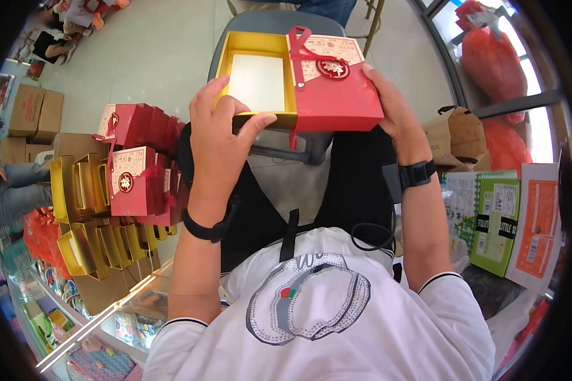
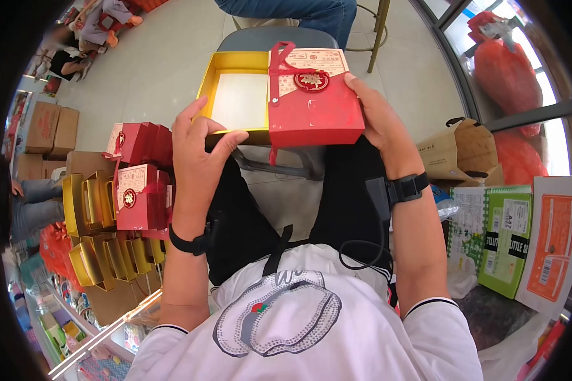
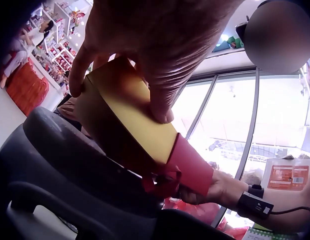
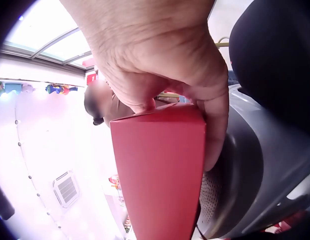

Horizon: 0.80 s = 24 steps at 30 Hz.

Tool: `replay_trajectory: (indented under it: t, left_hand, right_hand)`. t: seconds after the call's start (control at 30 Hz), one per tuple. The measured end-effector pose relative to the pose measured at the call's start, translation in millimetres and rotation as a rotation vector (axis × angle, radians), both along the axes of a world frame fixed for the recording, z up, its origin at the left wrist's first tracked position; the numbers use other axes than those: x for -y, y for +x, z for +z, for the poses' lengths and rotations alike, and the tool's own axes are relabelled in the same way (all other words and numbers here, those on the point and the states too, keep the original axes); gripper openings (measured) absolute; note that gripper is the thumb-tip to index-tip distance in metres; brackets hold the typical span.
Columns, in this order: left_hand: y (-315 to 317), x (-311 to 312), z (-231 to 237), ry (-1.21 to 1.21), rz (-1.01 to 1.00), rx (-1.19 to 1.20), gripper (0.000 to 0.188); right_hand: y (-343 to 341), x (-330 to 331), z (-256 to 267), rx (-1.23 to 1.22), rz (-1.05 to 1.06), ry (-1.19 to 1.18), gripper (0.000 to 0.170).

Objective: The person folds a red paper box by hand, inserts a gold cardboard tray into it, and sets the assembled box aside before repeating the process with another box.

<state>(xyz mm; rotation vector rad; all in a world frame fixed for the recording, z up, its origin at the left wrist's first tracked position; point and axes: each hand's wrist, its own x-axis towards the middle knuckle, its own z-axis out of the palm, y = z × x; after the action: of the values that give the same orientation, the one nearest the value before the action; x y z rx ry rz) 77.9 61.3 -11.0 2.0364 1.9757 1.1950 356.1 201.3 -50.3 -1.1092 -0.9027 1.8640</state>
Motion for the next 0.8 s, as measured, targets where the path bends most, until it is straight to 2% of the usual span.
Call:
replay_trajectory:
  t: [0.2,0.43,0.63,0.77,0.8]
  left_hand:
    - [-23.9,-10.6,10.6,0.015,-0.007,0.378,0.035]
    - [-21.6,-5.1,9.1,-0.006,-0.012,0.34,0.028]
    - [-22.9,-3.0,4.5,-0.043,0.005,0.597,0.034]
    - [-11.3,3.8,-0.9,-0.098,-0.049,0.566,0.026]
    - [-11.6,5.6,-5.4,-0.07,-0.056,0.444,0.026]
  right_hand:
    - [14.6,-9.8,-1.4,-0.086,-0.07,-0.03,0.046]
    - [15.5,-6.5,-1.4,-0.092,-0.034,-0.002,0.045]
    - [14.9,-5.0,3.9,-0.023,-0.021,0.078,0.044]
    - [7.8,1.2,21.4,-0.017,-0.02,0.135,0.045]
    - [8.4,0.7,21.2,-0.024,-0.033,0.142,0.046]
